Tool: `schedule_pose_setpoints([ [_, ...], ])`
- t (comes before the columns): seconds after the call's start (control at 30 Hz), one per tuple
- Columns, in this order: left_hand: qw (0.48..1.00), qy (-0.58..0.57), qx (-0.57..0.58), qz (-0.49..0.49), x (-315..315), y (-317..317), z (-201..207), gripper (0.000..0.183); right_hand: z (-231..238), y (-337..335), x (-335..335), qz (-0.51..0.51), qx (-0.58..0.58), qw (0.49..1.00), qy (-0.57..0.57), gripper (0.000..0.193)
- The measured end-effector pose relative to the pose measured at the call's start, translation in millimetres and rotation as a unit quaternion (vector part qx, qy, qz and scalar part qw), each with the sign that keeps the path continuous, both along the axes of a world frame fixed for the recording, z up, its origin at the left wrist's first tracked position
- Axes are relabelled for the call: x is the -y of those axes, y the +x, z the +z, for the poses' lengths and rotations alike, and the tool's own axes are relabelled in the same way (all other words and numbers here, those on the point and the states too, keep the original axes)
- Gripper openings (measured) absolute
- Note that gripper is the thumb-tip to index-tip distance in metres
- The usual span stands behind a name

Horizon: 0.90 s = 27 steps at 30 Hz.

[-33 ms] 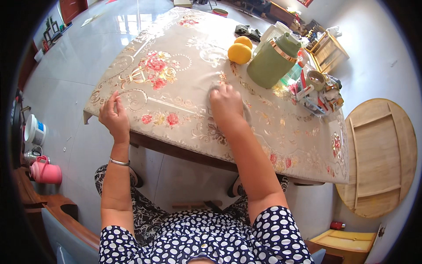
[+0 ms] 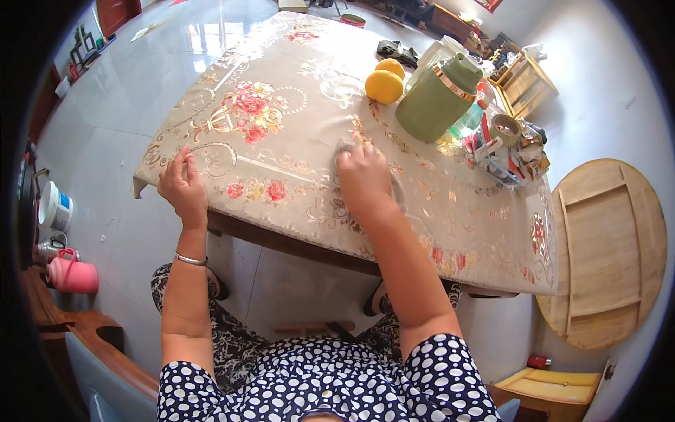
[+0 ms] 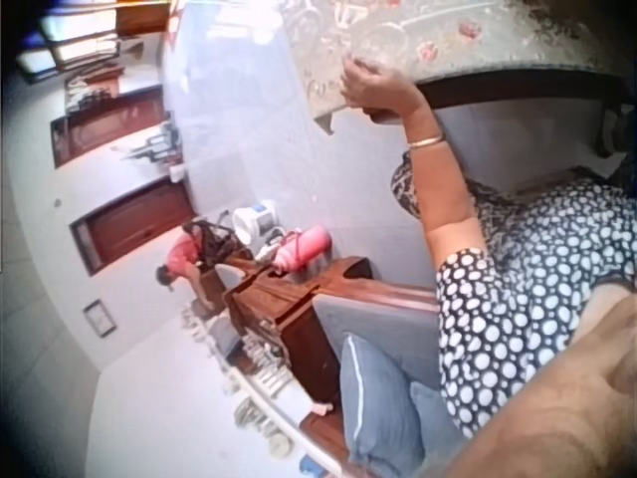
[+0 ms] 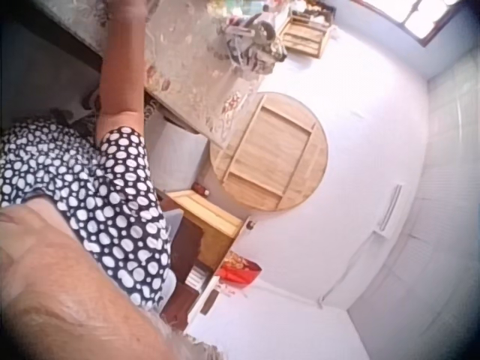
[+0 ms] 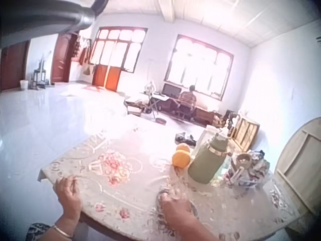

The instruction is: The person wipes a floral-patterned tablecloth with a grey cloth. They briefly fold a pink cloth and place it on the table before resuming wiping the surface with the grey cloth. The person moves around the table to clean different sections.

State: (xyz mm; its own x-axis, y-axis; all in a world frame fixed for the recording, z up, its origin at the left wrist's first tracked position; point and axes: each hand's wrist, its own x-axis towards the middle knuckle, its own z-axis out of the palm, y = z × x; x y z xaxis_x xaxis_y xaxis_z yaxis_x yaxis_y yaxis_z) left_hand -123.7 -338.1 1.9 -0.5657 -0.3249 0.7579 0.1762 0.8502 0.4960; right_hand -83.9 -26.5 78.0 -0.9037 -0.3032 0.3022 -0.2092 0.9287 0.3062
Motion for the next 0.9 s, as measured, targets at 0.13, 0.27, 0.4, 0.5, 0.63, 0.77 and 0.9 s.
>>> schedule_pose_setpoints([
  [0.13,1.000,-0.017,0.000,0.020,-0.3,2.8,1.0,0.023,1.9,21.6,-3.3,0.029,0.001,1.000,-0.006,0.015],
  [0.27,1.000,-0.022,-0.004,0.018,-2.9,2.8,1.3,0.023,9.3,-12.9,-7.3,0.009,0.033,0.999,0.027,0.019],
  [0.4,1.000,-0.009,0.000,0.011,-4.1,1.6,3.4,0.023,6.5,-69.4,-17.9,-0.035,0.040,0.998,-0.030,0.020],
  [0.5,1.000,-0.010,-0.006,0.018,-5.3,-0.1,4.1,0.023,7.9,-65.3,-30.0,0.003,0.047,0.997,-0.069,0.022],
  [0.63,1.000,-0.009,0.003,0.018,-8.4,0.8,3.9,0.022,7.1,8.1,-48.3,0.128,0.035,0.984,-0.121,0.025],
  [0.77,1.000,-0.010,0.012,0.017,0.2,2.6,-0.2,0.022,19.5,82.0,-62.8,0.122,0.080,0.973,-0.177,0.029],
  [0.9,1.000,-0.012,0.007,0.011,-1.3,2.8,1.0,0.022,19.5,88.9,-74.0,0.075,0.116,0.956,-0.258,0.028],
])
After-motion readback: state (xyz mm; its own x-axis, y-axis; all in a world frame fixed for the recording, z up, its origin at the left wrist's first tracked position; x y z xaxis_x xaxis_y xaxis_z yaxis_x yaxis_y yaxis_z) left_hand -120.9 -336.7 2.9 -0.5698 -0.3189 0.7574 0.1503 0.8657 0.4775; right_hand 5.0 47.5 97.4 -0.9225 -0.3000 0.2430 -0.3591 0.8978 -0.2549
